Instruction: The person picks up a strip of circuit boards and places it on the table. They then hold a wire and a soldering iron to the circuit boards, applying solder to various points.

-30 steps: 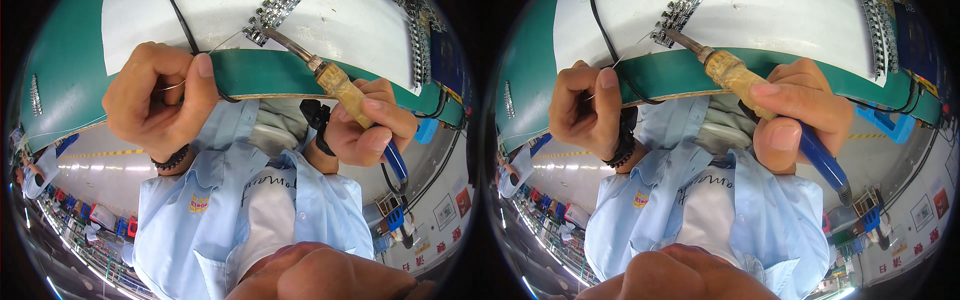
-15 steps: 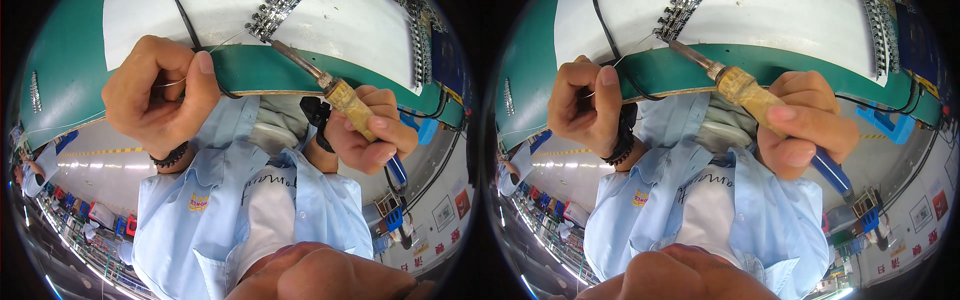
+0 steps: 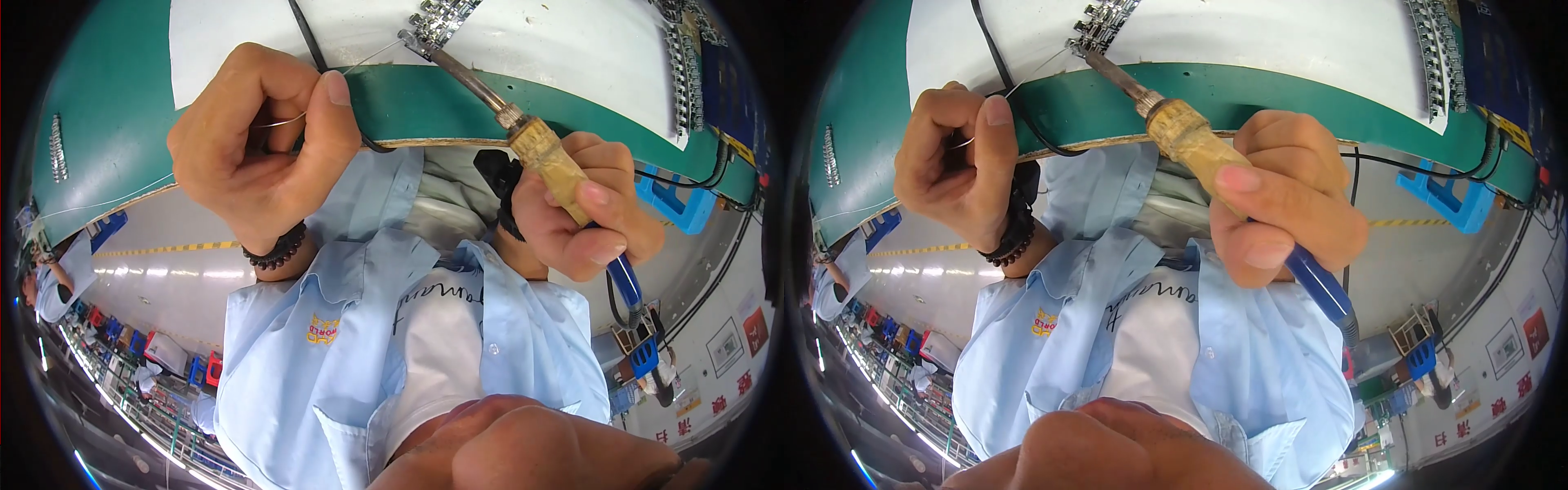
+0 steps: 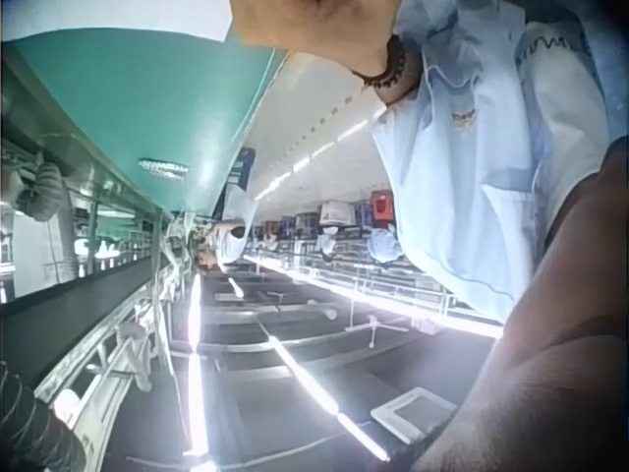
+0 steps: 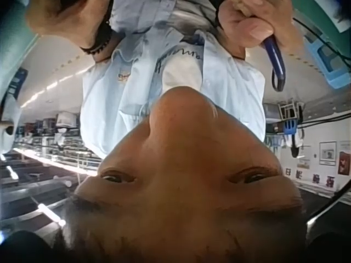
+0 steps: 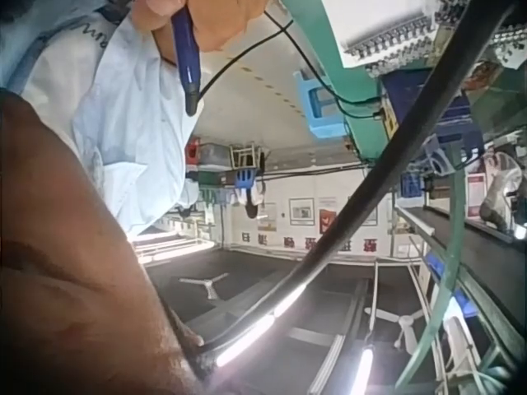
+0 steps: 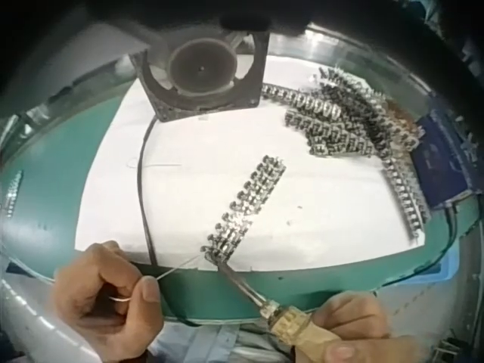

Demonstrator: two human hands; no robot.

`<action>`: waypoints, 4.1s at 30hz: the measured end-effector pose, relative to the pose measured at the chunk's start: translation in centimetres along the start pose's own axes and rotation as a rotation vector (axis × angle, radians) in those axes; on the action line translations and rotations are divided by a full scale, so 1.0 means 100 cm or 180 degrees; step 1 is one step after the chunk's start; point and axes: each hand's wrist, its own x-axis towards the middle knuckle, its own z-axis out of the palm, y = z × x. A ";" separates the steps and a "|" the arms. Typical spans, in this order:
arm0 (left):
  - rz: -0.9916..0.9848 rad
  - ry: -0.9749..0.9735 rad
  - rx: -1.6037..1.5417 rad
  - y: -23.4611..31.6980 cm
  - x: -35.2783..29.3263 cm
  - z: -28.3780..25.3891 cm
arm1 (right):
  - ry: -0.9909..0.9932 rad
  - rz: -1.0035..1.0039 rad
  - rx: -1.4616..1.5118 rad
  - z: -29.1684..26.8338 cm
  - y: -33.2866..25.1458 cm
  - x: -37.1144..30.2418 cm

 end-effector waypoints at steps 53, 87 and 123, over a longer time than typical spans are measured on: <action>-0.0164 -0.0189 0.0183 0.007 0.009 0.001 | -0.0055 0.0174 -0.0057 0.001 -0.002 0.010; -0.0072 -0.0121 0.0260 0.001 0.008 0.006 | 0.0019 0.0154 0.0014 0.001 0.002 0.007; -0.0743 -0.0298 -0.0139 0.018 0.019 0.019 | 0.0438 0.0546 0.0148 -0.003 0.006 0.013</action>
